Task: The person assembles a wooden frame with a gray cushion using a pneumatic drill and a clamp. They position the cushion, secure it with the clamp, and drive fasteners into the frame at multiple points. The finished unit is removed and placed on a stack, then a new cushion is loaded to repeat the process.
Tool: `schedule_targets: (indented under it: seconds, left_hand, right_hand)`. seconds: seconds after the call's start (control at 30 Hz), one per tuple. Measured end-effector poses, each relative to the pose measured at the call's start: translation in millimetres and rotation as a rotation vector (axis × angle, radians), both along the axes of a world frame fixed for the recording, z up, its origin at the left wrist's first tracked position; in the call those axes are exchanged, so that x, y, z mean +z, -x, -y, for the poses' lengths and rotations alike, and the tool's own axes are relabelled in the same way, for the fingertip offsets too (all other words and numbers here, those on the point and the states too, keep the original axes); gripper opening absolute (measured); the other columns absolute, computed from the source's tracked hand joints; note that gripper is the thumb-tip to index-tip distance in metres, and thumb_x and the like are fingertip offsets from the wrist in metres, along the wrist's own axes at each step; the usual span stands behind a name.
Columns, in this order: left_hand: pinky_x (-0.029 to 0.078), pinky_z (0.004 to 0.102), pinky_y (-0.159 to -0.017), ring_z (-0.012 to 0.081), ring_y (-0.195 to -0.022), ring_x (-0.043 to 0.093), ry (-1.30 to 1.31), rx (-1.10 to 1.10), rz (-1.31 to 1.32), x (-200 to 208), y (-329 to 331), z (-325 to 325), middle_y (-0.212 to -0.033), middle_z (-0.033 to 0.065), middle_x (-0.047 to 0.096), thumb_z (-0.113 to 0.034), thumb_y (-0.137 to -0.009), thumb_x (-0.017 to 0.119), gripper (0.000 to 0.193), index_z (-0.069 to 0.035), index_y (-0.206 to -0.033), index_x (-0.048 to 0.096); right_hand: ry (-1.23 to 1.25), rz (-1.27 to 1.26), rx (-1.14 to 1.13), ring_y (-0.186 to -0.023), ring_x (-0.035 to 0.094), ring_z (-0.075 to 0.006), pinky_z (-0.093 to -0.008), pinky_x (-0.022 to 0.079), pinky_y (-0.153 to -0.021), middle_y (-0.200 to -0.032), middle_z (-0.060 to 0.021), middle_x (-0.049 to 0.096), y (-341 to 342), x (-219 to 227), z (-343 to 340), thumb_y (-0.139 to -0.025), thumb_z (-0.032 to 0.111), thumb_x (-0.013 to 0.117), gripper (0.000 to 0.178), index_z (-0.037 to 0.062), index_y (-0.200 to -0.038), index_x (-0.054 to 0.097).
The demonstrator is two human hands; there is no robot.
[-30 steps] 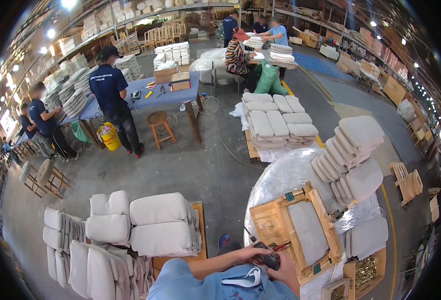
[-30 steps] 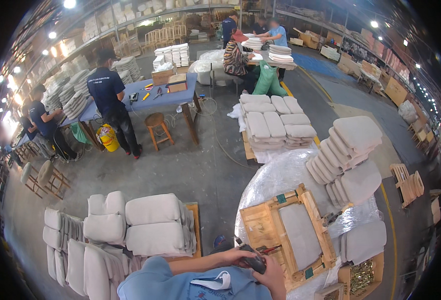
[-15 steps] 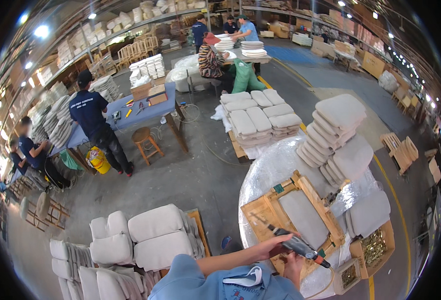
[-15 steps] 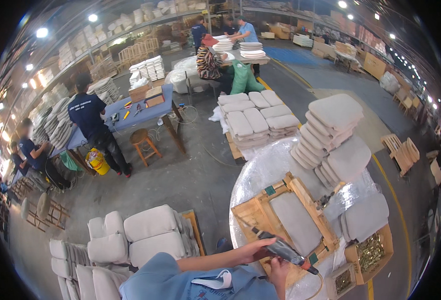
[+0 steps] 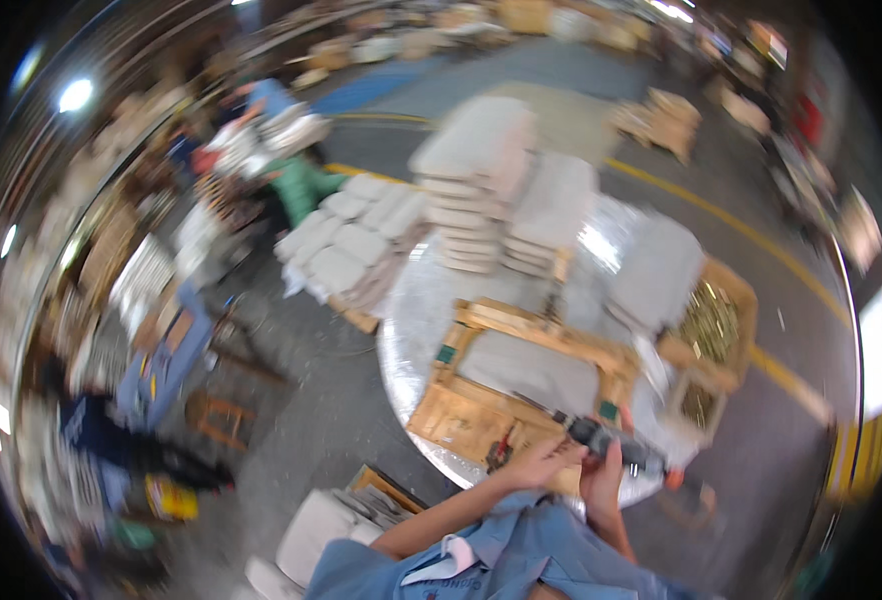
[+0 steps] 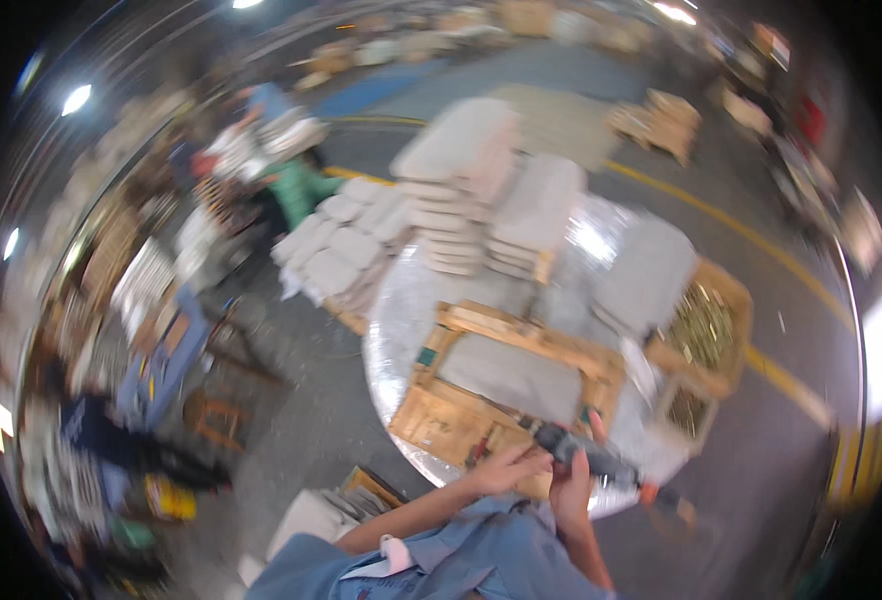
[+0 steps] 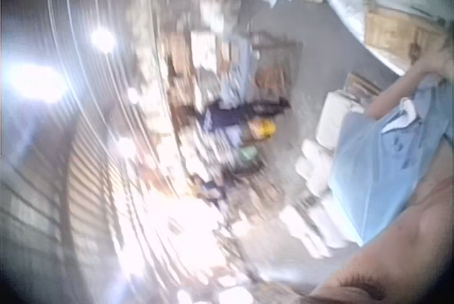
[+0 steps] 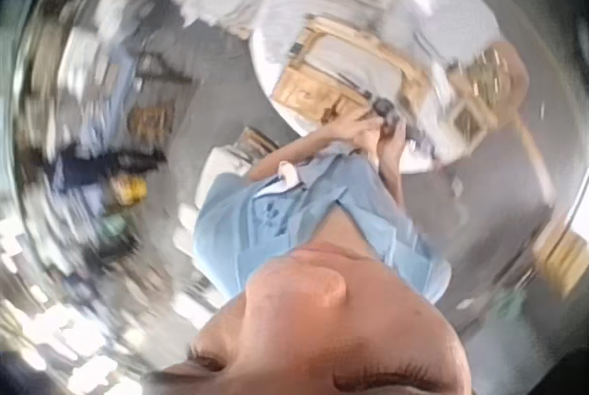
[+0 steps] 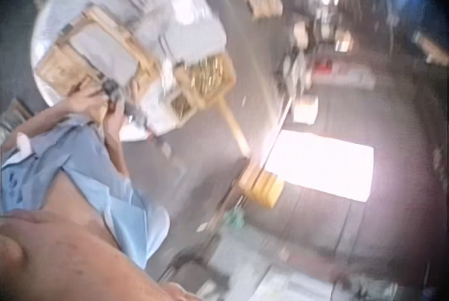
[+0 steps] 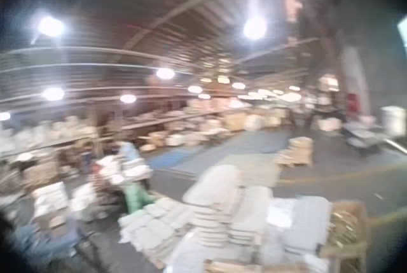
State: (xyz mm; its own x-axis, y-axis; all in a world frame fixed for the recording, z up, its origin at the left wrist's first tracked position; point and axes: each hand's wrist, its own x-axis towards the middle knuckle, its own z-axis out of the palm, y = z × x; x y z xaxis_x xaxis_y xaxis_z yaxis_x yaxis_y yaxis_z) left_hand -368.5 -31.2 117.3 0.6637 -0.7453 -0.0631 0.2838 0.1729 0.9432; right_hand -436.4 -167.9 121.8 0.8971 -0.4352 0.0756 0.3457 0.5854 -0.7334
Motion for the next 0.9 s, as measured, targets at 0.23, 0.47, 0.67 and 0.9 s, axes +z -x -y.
schedule_targets:
  seconds: [0.23, 0.47, 0.67, 0.9]
  left_hand:
    - [0.054, 0.0262, -0.077, 0.0108, -0.087, 0.069, -0.485, -0.266, -0.111, -69.1, -18.8, -59.2, -0.096, 0.0021, 0.072, -0.04, -0.112, 0.062, 0.034, -0.007, -0.114, 0.07]
    - [0.058, 0.0297, -0.072, 0.0145, -0.076, 0.072, -0.636, 0.094, -0.296, -101.3, -41.8, -79.9, -0.091, 0.0073, 0.077, -0.037, -0.113, 0.058, 0.033, -0.007, -0.118, 0.07]
    - [0.055, 0.029, -0.076, 0.0134, -0.084, 0.07, -0.688, 0.119, -0.375, -110.5, -45.0, -71.0, -0.097, 0.0051, 0.073, -0.043, -0.11, 0.064, 0.035, -0.011, -0.125, 0.069]
    - [0.052, 0.0268, -0.07, 0.0095, -0.08, 0.063, -0.656, 0.006, -0.272, -99.5, -59.0, -25.8, -0.092, 0.0009, 0.069, -0.05, -0.108, 0.065, 0.04, -0.011, -0.117, 0.068]
  right_hand:
    - [-0.184, -0.306, -0.195, -0.112, 0.077, -0.034, -0.0415, 0.068, -0.082, -0.14, -0.0196, 0.068, 17.3, -40.8, 87.5, -0.104, 0.021, 0.07, 0.058, 0.0219, -0.154, 0.038]
    - [-0.152, -0.426, -0.561, -0.114, 0.075, -0.0338, -0.0409, 0.068, -0.074, -0.149, -0.0169, 0.062, 38.3, -41.4, 139.4, -0.098, 0.019, 0.079, 0.09, 0.0296, -0.169, 0.026]
    - [0.139, -0.641, -0.909, -0.116, 0.069, -0.0228, -0.0386, 0.066, -0.078, -0.142, -0.0077, 0.065, 20.0, -17.6, 176.4, -0.1, 0.022, 0.078, 0.057, 0.0224, -0.15, 0.051]
    - [0.321, -0.701, -0.967, -0.118, 0.07, -0.0249, -0.0379, 0.058, -0.082, -0.138, -0.008, 0.068, 21.6, -58.5, 239.7, -0.099, 0.027, 0.081, 0.063, 0.0154, -0.153, 0.05]
